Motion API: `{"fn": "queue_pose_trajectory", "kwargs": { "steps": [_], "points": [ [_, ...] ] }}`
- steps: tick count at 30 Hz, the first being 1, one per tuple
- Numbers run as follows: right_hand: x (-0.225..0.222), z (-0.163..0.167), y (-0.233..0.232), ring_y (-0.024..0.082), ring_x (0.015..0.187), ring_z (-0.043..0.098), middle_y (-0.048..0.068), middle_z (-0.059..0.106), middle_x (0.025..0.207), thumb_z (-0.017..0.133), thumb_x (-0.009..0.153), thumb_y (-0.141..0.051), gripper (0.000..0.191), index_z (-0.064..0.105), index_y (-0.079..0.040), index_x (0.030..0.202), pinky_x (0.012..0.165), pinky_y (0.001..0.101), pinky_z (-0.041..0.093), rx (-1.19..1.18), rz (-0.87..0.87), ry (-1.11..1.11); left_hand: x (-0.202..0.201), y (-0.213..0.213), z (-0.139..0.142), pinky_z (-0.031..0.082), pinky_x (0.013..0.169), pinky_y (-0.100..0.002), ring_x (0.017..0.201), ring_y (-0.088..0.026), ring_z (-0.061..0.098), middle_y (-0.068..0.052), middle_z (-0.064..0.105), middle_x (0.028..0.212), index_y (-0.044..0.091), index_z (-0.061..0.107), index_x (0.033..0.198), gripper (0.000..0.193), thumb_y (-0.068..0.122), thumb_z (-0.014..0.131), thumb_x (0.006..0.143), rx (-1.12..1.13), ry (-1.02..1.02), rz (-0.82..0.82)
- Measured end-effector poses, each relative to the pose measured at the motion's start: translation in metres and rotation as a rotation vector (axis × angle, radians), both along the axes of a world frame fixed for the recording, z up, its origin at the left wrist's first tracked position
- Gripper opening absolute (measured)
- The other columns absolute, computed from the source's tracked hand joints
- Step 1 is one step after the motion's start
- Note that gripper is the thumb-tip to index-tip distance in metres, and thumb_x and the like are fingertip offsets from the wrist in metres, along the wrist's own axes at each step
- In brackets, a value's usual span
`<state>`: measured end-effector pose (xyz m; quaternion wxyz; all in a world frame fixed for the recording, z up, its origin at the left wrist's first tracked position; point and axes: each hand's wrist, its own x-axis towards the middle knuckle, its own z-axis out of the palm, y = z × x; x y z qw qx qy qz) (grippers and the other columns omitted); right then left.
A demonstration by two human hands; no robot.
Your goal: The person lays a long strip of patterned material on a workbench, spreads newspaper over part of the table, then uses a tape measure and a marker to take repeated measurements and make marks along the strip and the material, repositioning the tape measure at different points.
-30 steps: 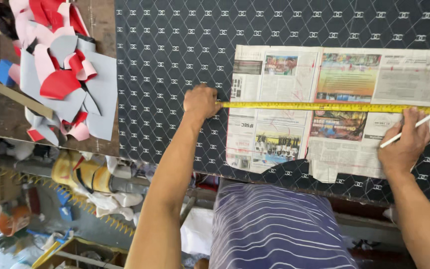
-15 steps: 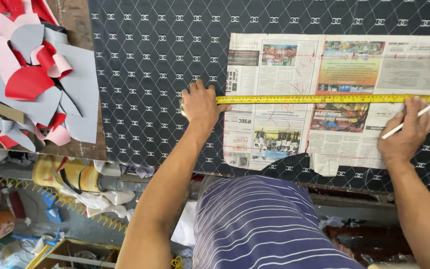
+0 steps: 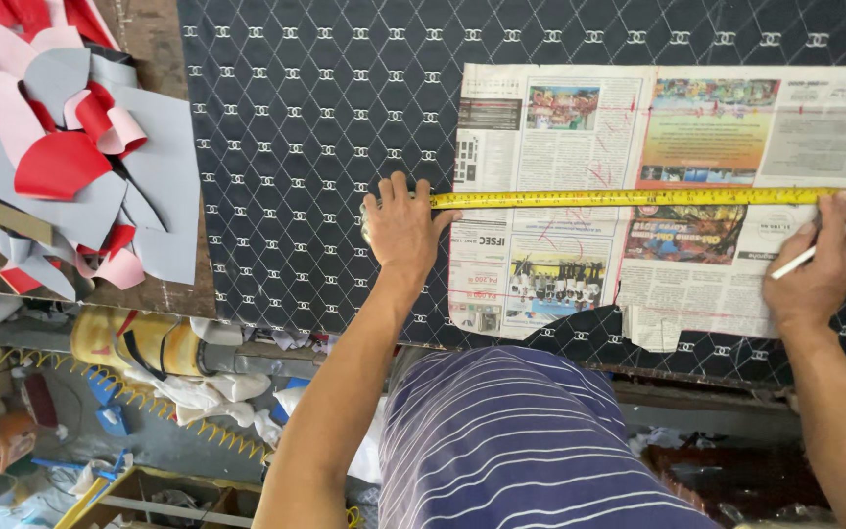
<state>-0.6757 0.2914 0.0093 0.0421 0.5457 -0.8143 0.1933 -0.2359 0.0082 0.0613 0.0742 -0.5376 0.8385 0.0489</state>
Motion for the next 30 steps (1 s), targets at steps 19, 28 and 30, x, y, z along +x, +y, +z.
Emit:
{"fn": "queue_pose_trajectory", "kwargs": {
  "steps": [19, 28, 30],
  "points": [
    [0.006, 0.009, -0.011, 0.045, 0.145, 0.045, 0.029, 0.052, 0.151, 0.048, 0.112, 0.001, 0.031, 0.052, 0.008, 0.143, 0.128, 0.0516, 0.033, 0.060, -0.016, 0.014, 0.005, -0.031, 0.008, 0.041, 0.102, -0.052, 0.119, -0.030, 0.055, -0.011, 0.061, 0.117, 0.014, 0.071, 0.115, 0.076, 0.068, 0.082, 0.063, 0.143, 0.015, 0.005],
    [0.013, 0.016, -0.019, 0.045, 0.146, 0.047, 0.028, 0.052, 0.151, 0.050, 0.112, 0.002, 0.030, 0.053, 0.008, 0.141, 0.128, 0.0508, 0.035, 0.055, -0.014, 0.029, 0.030, -0.040, 0.000, 0.045, 0.098, -0.049, 0.111, -0.025, 0.058, -0.005, 0.061, 0.107, 0.019, 0.077, 0.100, 0.036, 0.045, 0.083, 0.076, 0.129, 0.179, -0.075],
    [0.015, 0.017, -0.020, 0.046, 0.148, 0.048, 0.029, 0.053, 0.151, 0.053, 0.114, 0.001, 0.029, 0.054, 0.008, 0.142, 0.126, 0.0510, 0.036, 0.048, -0.013, 0.030, 0.032, -0.042, -0.002, 0.045, 0.096, -0.049, 0.109, -0.024, 0.058, -0.005, 0.062, 0.107, 0.019, 0.077, 0.098, 0.033, 0.042, 0.082, 0.074, 0.107, 0.205, -0.080]
  ]
}}
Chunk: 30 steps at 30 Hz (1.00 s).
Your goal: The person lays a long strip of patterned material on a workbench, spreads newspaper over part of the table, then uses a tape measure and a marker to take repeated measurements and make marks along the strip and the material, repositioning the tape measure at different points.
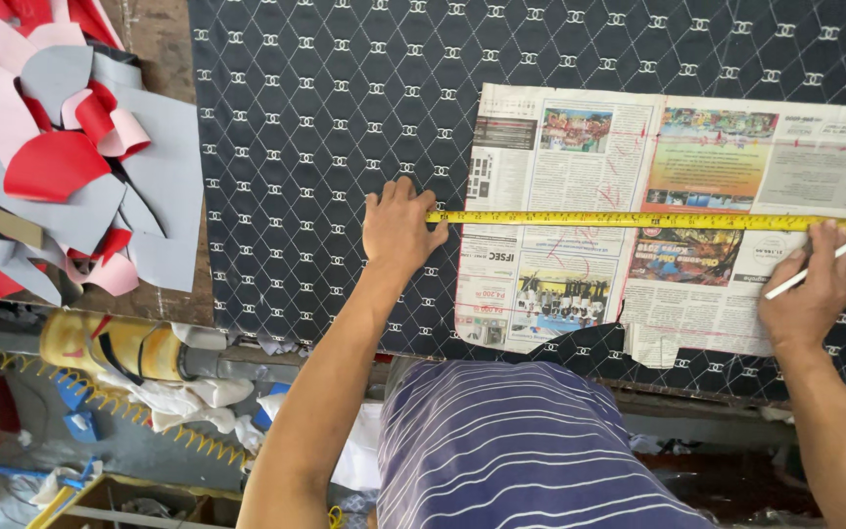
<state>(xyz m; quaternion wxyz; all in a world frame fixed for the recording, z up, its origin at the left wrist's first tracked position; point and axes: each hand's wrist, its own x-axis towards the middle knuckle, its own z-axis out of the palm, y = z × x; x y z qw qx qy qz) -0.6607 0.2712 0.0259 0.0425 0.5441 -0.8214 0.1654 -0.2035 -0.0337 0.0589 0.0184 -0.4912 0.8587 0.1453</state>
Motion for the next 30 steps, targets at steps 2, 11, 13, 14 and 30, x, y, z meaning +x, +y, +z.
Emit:
{"fn": "queue_pose_trajectory", "kwargs": {
  "steps": [2, 11, 13, 14, 30],
  "points": [
    [0.002, 0.001, -0.001, 0.046, 0.145, 0.048, 0.028, 0.053, 0.151, 0.051, 0.112, 0.002, 0.031, 0.054, 0.007, 0.142, 0.127, 0.0502, 0.037, -0.004, 0.005, 0.004, 0.001, -0.001, -0.001, 0.045, 0.097, -0.049, 0.111, -0.025, 0.058, -0.005, 0.062, 0.106, 0.019, 0.077, 0.097, 0.030, 0.041, 0.080, 0.076, 0.034, 0.023, 0.009],
    [0.017, 0.002, -0.006, 0.043, 0.106, 0.063, 0.027, 0.063, 0.118, 0.054, 0.104, 0.004, 0.028, 0.054, 0.010, 0.131, 0.094, 0.0486, 0.051, 0.007, -0.068, -0.097, 0.003, 0.012, 0.008, 0.042, 0.103, -0.049, 0.125, -0.028, 0.056, -0.012, 0.063, 0.124, 0.015, 0.078, 0.104, 0.023, 0.024, 0.071, 0.083, 0.254, -0.062, 0.135],
    [0.022, -0.003, -0.011, 0.039, 0.100, 0.060, 0.025, 0.061, 0.112, 0.053, 0.106, 0.002, 0.020, 0.053, 0.010, 0.125, 0.089, 0.0458, 0.049, 0.031, -0.124, -0.121, 0.016, 0.039, 0.013, 0.040, 0.104, -0.052, 0.127, -0.029, 0.054, -0.013, 0.063, 0.125, 0.011, 0.076, 0.107, 0.027, 0.027, 0.070, 0.085, 0.342, -0.021, 0.179],
    [0.024, -0.004, -0.014, 0.036, 0.097, 0.059, 0.024, 0.060, 0.110, 0.052, 0.108, 0.001, 0.017, 0.053, 0.010, 0.123, 0.086, 0.0444, 0.048, 0.047, -0.142, -0.137, 0.025, 0.055, 0.016, 0.039, 0.106, -0.054, 0.127, -0.029, 0.054, -0.013, 0.063, 0.125, 0.010, 0.075, 0.108, 0.028, 0.026, 0.069, 0.086, 0.388, 0.015, 0.208],
    [0.169, 0.059, -0.178, 0.045, 0.147, 0.053, 0.032, 0.047, 0.160, 0.058, 0.115, 0.006, 0.036, 0.048, 0.012, 0.149, 0.119, 0.0462, 0.048, -0.083, 0.543, -0.218, 0.242, 0.207, -0.005, 0.056, 0.077, -0.043, 0.086, -0.030, 0.074, -0.010, 0.077, 0.090, 0.021, 0.079, 0.093, 0.028, 0.045, 0.083, 0.077, 0.487, 0.292, 1.314]
  ]
}}
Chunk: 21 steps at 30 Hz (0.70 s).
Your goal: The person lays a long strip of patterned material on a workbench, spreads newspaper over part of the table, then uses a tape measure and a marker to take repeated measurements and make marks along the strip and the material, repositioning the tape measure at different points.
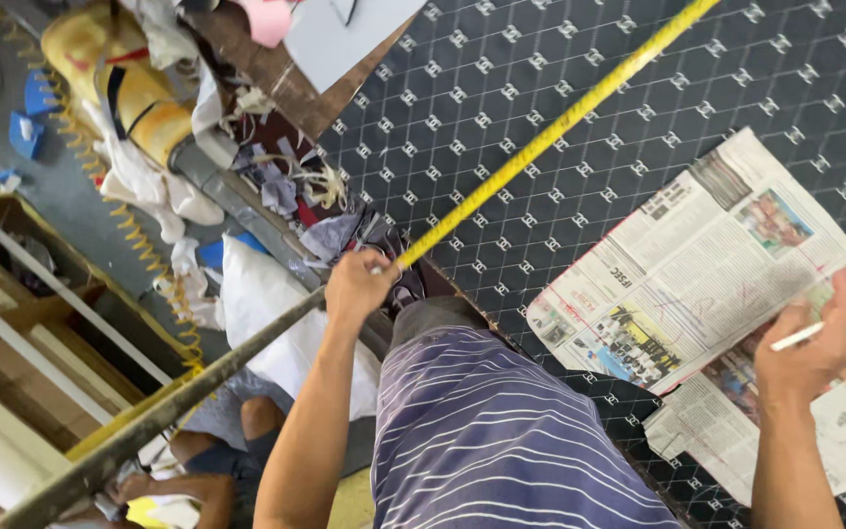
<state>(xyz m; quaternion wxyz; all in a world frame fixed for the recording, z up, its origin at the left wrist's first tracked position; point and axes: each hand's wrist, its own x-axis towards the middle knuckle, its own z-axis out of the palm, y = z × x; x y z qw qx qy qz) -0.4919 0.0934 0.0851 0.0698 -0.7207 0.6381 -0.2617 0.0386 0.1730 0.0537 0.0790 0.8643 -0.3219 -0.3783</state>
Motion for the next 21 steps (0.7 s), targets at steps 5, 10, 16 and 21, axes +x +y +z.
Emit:
{"fn": "queue_pose_trajectory", "kwargs": {
  "steps": [5, 10, 16, 21],
  "points": [
    [0.013, -0.018, -0.010, 0.043, 0.149, 0.053, 0.032, 0.046, 0.162, 0.056, 0.114, 0.005, 0.038, 0.047, 0.009, 0.150, 0.119, 0.0428, 0.051, 0.059, 0.108, -0.102, 0.012, -0.020, -0.012, 0.055, 0.079, -0.046, 0.093, -0.031, 0.072, -0.010, 0.075, 0.094, 0.020, 0.081, 0.088, 0.030, 0.047, 0.084, 0.078, -0.014, -0.111, -0.015],
    [0.020, -0.019, -0.011, 0.042, 0.145, 0.056, 0.031, 0.049, 0.159, 0.061, 0.116, 0.002, 0.038, 0.050, 0.008, 0.152, 0.113, 0.0423, 0.053, 0.063, 0.137, -0.065, 0.005, -0.035, -0.014, 0.055, 0.080, -0.045, 0.095, -0.031, 0.071, -0.007, 0.072, 0.096, 0.021, 0.081, 0.087, 0.026, 0.045, 0.084, 0.077, -0.017, -0.093, 0.001],
    [0.022, -0.017, -0.002, 0.043, 0.136, 0.060, 0.032, 0.049, 0.159, 0.060, 0.114, 0.002, 0.038, 0.051, 0.008, 0.150, 0.112, 0.0430, 0.054, 0.085, 0.113, -0.054, -0.004, -0.036, -0.015, 0.054, 0.083, -0.045, 0.100, -0.028, 0.068, -0.006, 0.068, 0.100, 0.021, 0.080, 0.085, 0.026, 0.045, 0.083, 0.078, -0.032, -0.104, 0.010],
    [0.022, -0.022, -0.004, 0.041, 0.136, 0.061, 0.031, 0.049, 0.159, 0.059, 0.114, 0.002, 0.039, 0.050, 0.008, 0.151, 0.111, 0.0418, 0.054, 0.101, 0.104, -0.104, -0.003, -0.036, -0.015, 0.053, 0.084, -0.045, 0.101, -0.029, 0.067, -0.005, 0.067, 0.100, 0.021, 0.079, 0.086, 0.024, 0.044, 0.083, 0.079, -0.038, -0.111, 0.009]
  ]
}}
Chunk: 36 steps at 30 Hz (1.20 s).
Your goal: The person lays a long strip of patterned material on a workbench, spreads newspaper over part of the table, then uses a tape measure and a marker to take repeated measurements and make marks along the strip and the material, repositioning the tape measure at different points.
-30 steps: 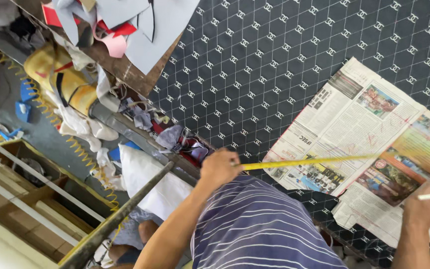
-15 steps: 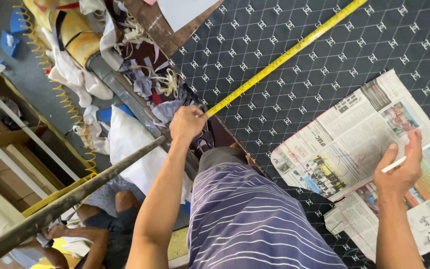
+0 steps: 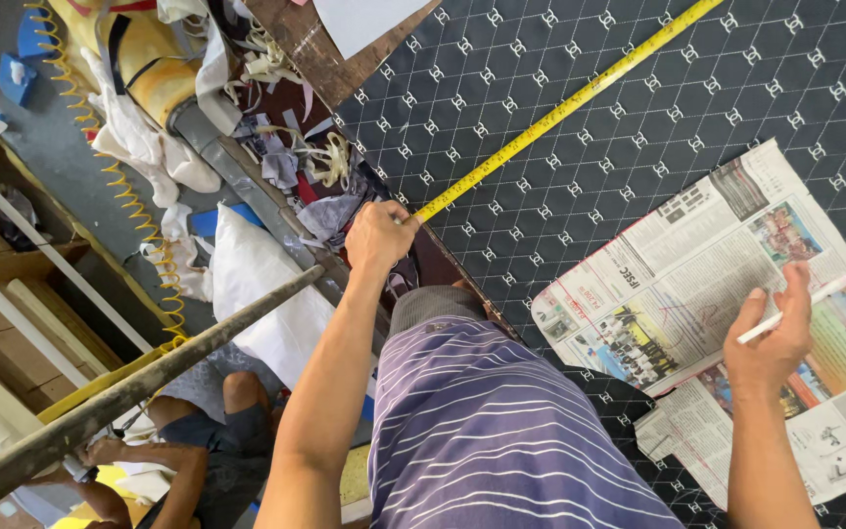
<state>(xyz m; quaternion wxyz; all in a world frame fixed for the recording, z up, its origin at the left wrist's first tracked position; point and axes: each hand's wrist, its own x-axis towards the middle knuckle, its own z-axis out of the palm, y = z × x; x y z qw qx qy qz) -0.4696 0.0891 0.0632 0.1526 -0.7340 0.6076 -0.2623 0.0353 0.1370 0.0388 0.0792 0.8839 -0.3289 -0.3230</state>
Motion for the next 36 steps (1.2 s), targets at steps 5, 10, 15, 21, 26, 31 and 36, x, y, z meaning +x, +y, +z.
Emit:
{"fn": "queue_pose_trajectory", "kwargs": {
  "steps": [5, 10, 15, 21, 26, 31, 36],
  "points": [
    [0.002, -0.001, -0.005, 0.040, 0.137, 0.062, 0.029, 0.051, 0.158, 0.060, 0.113, 0.000, 0.038, 0.052, 0.006, 0.150, 0.112, 0.0417, 0.053, 0.006, -0.013, -0.019, -0.001, 0.003, -0.003, 0.053, 0.084, -0.045, 0.101, -0.029, 0.068, -0.005, 0.068, 0.100, 0.022, 0.080, 0.087, 0.023, 0.043, 0.082, 0.078, -0.029, -0.029, 0.010],
    [0.010, 0.006, -0.020, 0.040, 0.135, 0.062, 0.027, 0.058, 0.152, 0.062, 0.110, -0.005, 0.041, 0.054, 0.003, 0.150, 0.110, 0.0425, 0.051, -0.050, -0.034, 0.012, -0.004, -0.005, 0.000, 0.054, 0.081, -0.048, 0.100, -0.034, 0.069, -0.008, 0.072, 0.108, 0.024, 0.080, 0.093, 0.028, 0.047, 0.082, 0.077, 0.039, -0.035, 0.018],
    [0.037, 0.013, -0.040, 0.038, 0.134, 0.062, 0.026, 0.062, 0.144, 0.058, 0.108, -0.008, 0.041, 0.056, -0.002, 0.149, 0.113, 0.0440, 0.050, -0.038, 0.003, 0.004, -0.006, -0.007, 0.005, 0.055, 0.077, -0.048, 0.093, -0.036, 0.071, -0.012, 0.076, 0.095, 0.022, 0.080, 0.093, 0.030, 0.049, 0.081, 0.079, 0.088, -0.022, 0.010],
    [0.087, 0.015, -0.071, 0.035, 0.115, 0.066, 0.016, 0.063, 0.144, 0.060, 0.100, -0.007, 0.041, 0.057, -0.009, 0.141, 0.102, 0.0430, 0.053, 0.088, 0.064, -0.090, -0.006, -0.009, -0.001, 0.056, 0.074, -0.045, 0.085, -0.033, 0.074, -0.012, 0.077, 0.086, 0.021, 0.081, 0.096, 0.035, 0.051, 0.080, 0.079, 0.085, 0.001, -0.036],
    [0.137, 0.022, -0.090, 0.033, 0.119, 0.063, 0.011, 0.064, 0.144, 0.064, 0.096, -0.007, 0.042, 0.061, -0.011, 0.138, 0.107, 0.0448, 0.048, 0.204, 0.255, -0.098, -0.007, -0.014, 0.002, 0.056, 0.077, -0.045, 0.086, -0.032, 0.074, -0.013, 0.077, 0.084, 0.022, 0.082, 0.099, 0.035, 0.051, 0.079, 0.081, 0.186, 0.002, -0.038],
    [0.192, 0.013, -0.117, 0.033, 0.139, 0.052, 0.013, 0.059, 0.148, 0.066, 0.097, -0.010, 0.042, 0.059, -0.010, 0.138, 0.115, 0.0475, 0.041, 0.044, 0.464, -0.098, -0.009, -0.022, 0.005, 0.056, 0.079, -0.045, 0.088, -0.031, 0.075, -0.011, 0.078, 0.084, 0.024, 0.082, 0.098, 0.033, 0.051, 0.079, 0.079, 0.221, 0.017, -0.036],
    [0.234, -0.009, -0.142, 0.033, 0.145, 0.047, 0.016, 0.052, 0.154, 0.066, 0.099, -0.012, 0.044, 0.058, -0.007, 0.142, 0.119, 0.0517, 0.035, -0.038, 0.586, -0.052, -0.004, -0.021, -0.002, 0.057, 0.079, -0.046, 0.090, -0.033, 0.074, -0.010, 0.077, 0.089, 0.022, 0.081, 0.094, 0.033, 0.048, 0.083, 0.074, 0.123, 0.027, -0.056]
  ]
}}
